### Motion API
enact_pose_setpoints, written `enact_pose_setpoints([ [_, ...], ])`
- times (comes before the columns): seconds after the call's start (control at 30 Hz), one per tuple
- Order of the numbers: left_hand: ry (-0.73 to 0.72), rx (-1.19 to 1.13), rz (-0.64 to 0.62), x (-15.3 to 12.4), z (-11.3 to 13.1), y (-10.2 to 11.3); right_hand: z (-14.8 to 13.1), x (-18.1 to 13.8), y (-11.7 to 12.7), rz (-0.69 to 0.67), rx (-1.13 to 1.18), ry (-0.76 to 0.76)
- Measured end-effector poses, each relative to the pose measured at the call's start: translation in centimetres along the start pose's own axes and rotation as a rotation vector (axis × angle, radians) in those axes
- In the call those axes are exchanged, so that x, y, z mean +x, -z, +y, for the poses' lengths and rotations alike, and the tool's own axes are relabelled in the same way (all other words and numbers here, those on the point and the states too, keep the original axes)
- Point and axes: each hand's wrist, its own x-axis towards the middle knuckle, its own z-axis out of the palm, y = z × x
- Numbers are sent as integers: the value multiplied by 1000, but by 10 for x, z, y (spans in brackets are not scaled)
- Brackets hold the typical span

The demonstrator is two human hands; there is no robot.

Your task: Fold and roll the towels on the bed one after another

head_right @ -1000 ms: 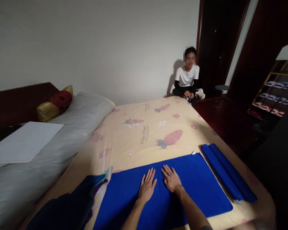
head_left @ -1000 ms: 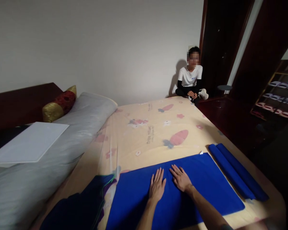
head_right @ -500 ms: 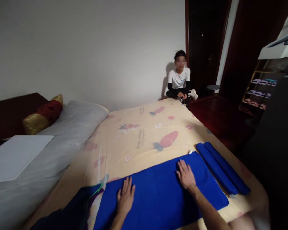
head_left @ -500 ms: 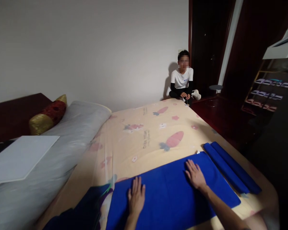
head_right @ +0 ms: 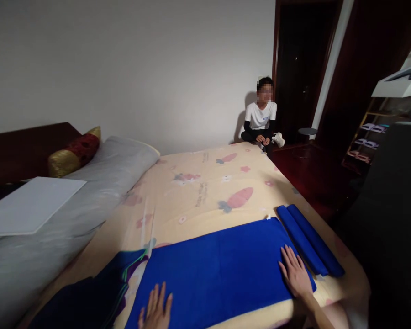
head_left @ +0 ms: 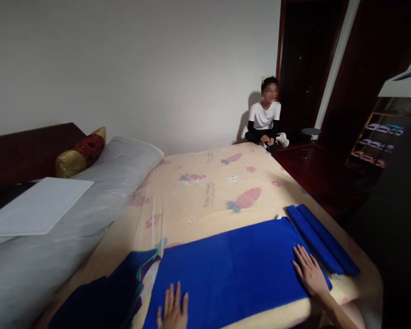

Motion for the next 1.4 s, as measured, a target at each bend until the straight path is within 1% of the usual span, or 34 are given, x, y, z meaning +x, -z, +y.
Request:
enact_pose_setpoints([
  [0.03, 51, 2, -17, 2, -18, 0, 13, -6, 1, 10, -12, -22],
  [0.07, 91, -1, -24, 4, -30, 1, 21, -10, 2, 20, -21, -39],
  [0.1, 117, -6, -25, 4, -37, 2, 23, -13, 2, 34, -27, -53],
  [0.13, 127, -8, -14, 4, -37, 4, 19, -14, 1, 52, -30, -62],
  [0.17, 120, -6, 9, 3, -30, 7, 9, -15, 1, 71, -28, -63],
  [0.2, 89, -1, 38, 1, -18, 10, -5, -14, 0, 87, -19, -54],
  [0.27, -44, 2, 100, -6, 21, 16, -46, -12, -2, 71, 36, 11],
  [0.33, -242, -42, 108, -18, 71, 18, -96, -10, -5, -10, 127, 126],
  [0.43, -448, -157, 91, -40, 144, 9, -166, -10, -12, -155, 240, 264],
  [0.5, -544, -206, 83, -53, 177, -1, -194, -9, -17, -245, 276, 323],
  [0.53, -577, -219, 78, -57, 186, -5, -200, -8, -18, -274, 283, 346],
  [0.57, -595, -224, 72, -60, 189, -9, -200, -6, -19, -286, 280, 357],
  [0.6, -599, -222, 64, -61, 187, -12, -193, -5, -18, -280, 268, 351],
  [0.63, -582, -213, 53, -59, 178, -13, -180, -3, -17, -259, 248, 325],
  [0.67, -543, -196, 43, -56, 163, -13, -162, -2, -15, -226, 219, 282],
  [0.7, -478, -173, 36, -51, 144, -12, -140, -1, -13, -184, 183, 222],
  [0.77, -269, -115, 37, -38, 92, -10, -90, -4, -7, -94, 105, 99],
  [0.8, -130, -93, 50, -32, 63, -9, -65, -7, -5, -46, 71, 46],
  [0.83, 1, -83, 36, -27, 34, -9, -42, -10, -3, -6, 43, 5],
  [0.87, 129, -82, 24, -23, 7, -8, -22, -15, -1, 17, 26, -14],
  [0.9, 209, -85, 32, -20, -17, -8, -7, -19, -1, 33, 16, -23],
  [0.93, 225, -87, 36, -18, -35, -7, 4, -23, -1, 43, 9, -27],
  [0.97, 243, -90, 37, -17, -46, -7, 9, -25, -2, 53, 2, -33],
  [1.0, 252, -92, 40, -17, -51, -6, 9, -27, -3, 66, -4, -44],
  [1.03, 263, -92, 47, -16, -48, -4, 5, -27, -5, 80, -10, -58],
  [1.07, 272, -91, 67, -16, -39, -3, -3, -26, -8, 92, -11, -68],
  [1.1, 262, -88, 103, -16, -23, -2, -15, -24, -10, 98, -7, -67],
  [1.13, 217, -86, 150, -16, -4, 0, -30, -20, -13, 92, 5, -49],
  [1.17, 132, -83, 202, -15, 19, 1, -48, -15, -15, 75, 25, -11],
  [1.2, 5, -84, 245, -15, 45, 1, -67, -9, -18, 47, 51, 43],
  [1.23, -144, -89, 261, -14, 71, 0, -88, -2, -20, 10, 81, 108],
  [1.33, -458, -118, 234, -7, 147, -5, -148, 26, -26, -126, 179, 333],
  [1.4, -600, -137, 191, 3, 185, -9, -177, 48, -31, -219, 234, 471],
])
